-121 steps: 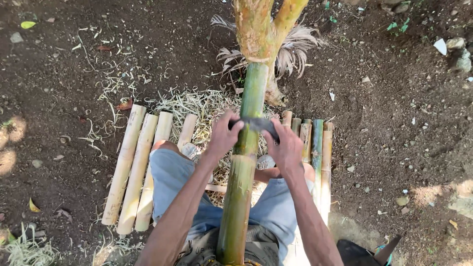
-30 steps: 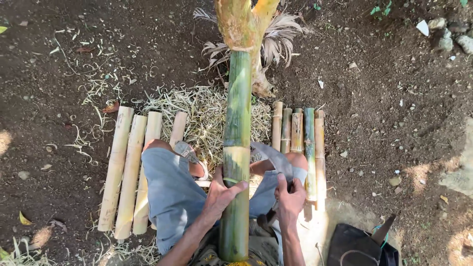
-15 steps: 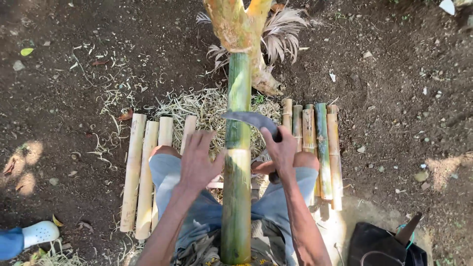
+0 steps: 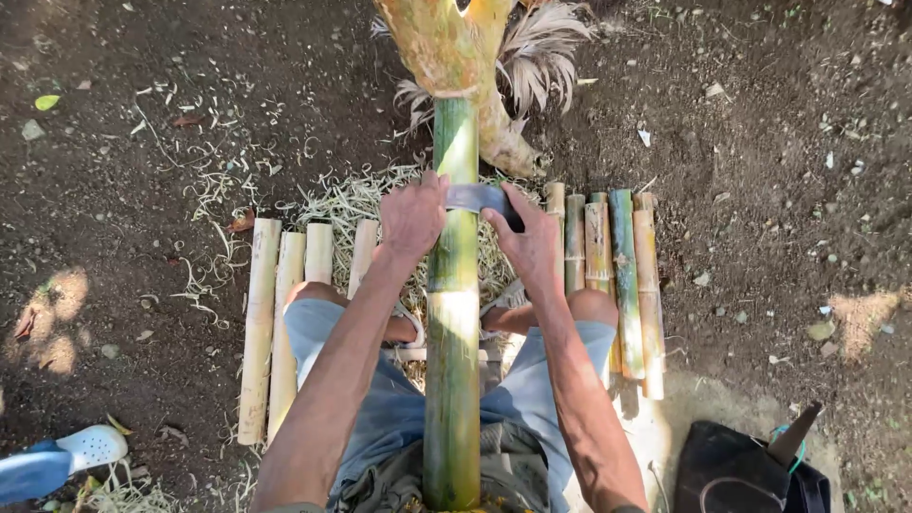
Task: The recorder uses a drawknife or curved blade to strip the outer layer and bark from bamboo or wood poles.
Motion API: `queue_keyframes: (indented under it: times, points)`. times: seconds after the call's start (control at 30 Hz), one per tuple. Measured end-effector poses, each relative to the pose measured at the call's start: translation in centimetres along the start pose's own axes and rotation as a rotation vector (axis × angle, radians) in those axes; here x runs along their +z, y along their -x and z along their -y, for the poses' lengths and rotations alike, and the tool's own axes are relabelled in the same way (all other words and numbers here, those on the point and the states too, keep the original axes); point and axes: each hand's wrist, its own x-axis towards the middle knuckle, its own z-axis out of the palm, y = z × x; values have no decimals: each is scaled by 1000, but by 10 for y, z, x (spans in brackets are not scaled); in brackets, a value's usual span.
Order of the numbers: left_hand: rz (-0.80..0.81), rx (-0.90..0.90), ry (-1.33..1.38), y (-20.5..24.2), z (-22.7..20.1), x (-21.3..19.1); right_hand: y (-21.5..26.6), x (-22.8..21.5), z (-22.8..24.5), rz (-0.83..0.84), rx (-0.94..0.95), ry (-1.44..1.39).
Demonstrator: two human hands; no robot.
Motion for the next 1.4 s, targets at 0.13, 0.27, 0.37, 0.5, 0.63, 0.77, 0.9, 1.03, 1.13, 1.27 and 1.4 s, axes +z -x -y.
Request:
queue_keyframes:
  times: [0.13,0.27,0.37,0.5,0.63,0.77,0.9,1.03,1.13,1.27,1.4]
  points:
    - [-145,50,-20,14,-4,0,17,4,-13,-77,-126,23]
    - [49,-11,76,60,-18,-24,63,-10,-2,-58,-49,12]
    - [121,-21,121,88,-30,-37,89,-26,12,-45,-74,13]
    - [1,25,96,90,-30,-31,82,-39,36,80,213,-43]
    - [83,40,241,40,6,8,31,-21,21,85,193,115]
    - [-57,39,179,15,14,16,7,-3,1,0,-72,93]
    - [31,-28,121,39,4,3,28,-2,-10,-91,-224,58]
    - [71,-46,178,73,-16,-25,66,-20,15,-4,-73,80]
    - [32,-46,210,98,-30,-43,87,-29,23,-8,-3,111]
    - [135,-46,156,94,-32,-51,89,-38,26,134,209,51]
    - [211,44,173,58,-14,-39,57,-34,31,153,128,114]
